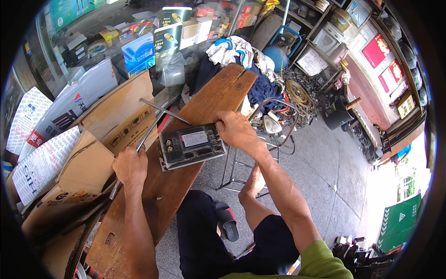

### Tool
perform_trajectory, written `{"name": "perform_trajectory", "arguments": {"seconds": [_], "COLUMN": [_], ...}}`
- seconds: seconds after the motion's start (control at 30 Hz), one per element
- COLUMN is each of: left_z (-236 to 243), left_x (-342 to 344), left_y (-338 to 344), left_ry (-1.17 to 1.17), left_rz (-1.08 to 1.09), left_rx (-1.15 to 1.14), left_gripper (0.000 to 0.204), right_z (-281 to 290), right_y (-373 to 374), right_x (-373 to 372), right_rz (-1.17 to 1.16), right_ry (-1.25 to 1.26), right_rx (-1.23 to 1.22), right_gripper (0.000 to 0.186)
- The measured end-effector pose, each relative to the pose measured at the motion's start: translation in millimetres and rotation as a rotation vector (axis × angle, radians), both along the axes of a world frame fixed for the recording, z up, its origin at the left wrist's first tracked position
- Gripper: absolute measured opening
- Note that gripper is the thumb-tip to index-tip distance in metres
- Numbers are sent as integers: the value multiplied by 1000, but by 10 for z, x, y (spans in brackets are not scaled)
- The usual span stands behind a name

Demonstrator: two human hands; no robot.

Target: The person uses a T-handle hex wrench to tighten or loosen screws on a small electronic device placed on a wooden bench. The person repeatedly adjusts the device and applies torque with the tool throughout the clip.

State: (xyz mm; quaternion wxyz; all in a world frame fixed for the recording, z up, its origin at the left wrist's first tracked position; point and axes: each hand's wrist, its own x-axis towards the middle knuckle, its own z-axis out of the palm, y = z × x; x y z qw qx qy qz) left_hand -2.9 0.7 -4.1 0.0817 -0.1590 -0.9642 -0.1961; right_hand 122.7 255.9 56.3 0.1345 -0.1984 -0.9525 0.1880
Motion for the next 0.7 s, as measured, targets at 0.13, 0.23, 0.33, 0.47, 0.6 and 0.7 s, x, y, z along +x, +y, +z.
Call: {"name": "perform_trajectory", "arguments": {"seconds": [0.13, 0.23, 0.33, 0.47, 0.6, 0.7], "left_z": [-3, 2, 11, 20, 29, 42], "left_x": [3, 0, 2, 6, 11, 15], "left_y": [-4, -5, -4, 3, 3, 2], "left_ry": [-7, -13, -14, -14, -27, -43], "left_rz": [5, 6, 5, 6, 5, 3], "left_rx": [-4, -5, -8, -11, -11, 8], "left_gripper": [34, 34, 35, 36, 35, 38], "right_z": [53, 130, 178, 196, 201, 216], "right_y": [25, 43, 49, 55, 42, 26], "right_x": [18, 41, 46, 47, 66, 64], "right_rz": [8, 5, 33, 56, 176, 156], "right_ry": [-26, 32, 83, 79, 155, 80], "right_rx": [-31, -165, -254, -274, -167, -270], "right_gripper": [19, 19, 19, 19, 13, 14]}}
